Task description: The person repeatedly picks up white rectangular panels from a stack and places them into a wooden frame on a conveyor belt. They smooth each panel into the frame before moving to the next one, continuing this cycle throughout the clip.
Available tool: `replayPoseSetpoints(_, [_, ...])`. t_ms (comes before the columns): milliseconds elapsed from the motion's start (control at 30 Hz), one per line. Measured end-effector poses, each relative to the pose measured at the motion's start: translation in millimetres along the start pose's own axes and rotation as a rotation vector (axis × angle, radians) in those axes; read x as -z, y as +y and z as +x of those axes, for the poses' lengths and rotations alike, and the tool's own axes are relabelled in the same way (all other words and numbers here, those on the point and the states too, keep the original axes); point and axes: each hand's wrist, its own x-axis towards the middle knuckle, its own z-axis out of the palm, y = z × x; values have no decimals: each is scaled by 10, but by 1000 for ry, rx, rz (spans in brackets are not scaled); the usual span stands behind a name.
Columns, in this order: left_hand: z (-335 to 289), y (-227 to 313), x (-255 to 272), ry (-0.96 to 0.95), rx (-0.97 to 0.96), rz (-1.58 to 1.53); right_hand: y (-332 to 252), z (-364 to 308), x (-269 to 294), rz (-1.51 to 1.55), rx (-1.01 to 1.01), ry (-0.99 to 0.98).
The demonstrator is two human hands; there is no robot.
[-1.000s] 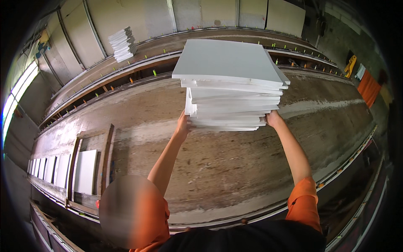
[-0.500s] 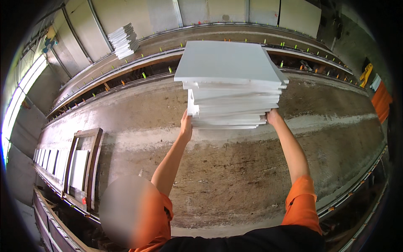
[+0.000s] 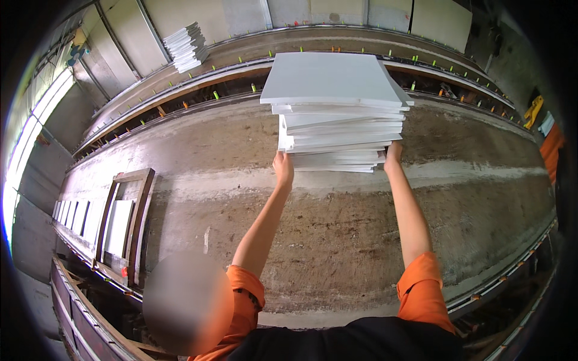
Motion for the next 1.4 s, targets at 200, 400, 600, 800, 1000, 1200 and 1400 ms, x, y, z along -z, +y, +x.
replayPoseSetpoints(200, [-487, 256, -45, 73, -68, 252, -50, -1023, -263, -268, 170, 33])
replayPoseSetpoints(400, [-1002, 629, 587, -271, -199, 457, -3, -1869, -86, -680, 267, -261])
replayPoseSetpoints(600, [-1984, 1211, 2235, -379, -347, 716, -257, -3295, -117, -808, -14, -1010])
replayPoseSetpoints(800, [-2779, 1464, 4001, -76, -350, 601, -61, -4561, -827, -750, -51, -1369])
replayPoseSetpoints(1000, [-3259, 1121, 5677, 459, -335, 408, 431, -5965, -2060, -614, -118, -1581])
replayPoseSetpoints(1200, [-3365, 887, 6558, 561, -206, 307, 1406, -6786, -3215, -476, -301, -1558])
replayPoseSetpoints(1400, [-2987, 877, 7258, 636, -268, 386, 2659, -6660, -3956, -763, 422, -1392])
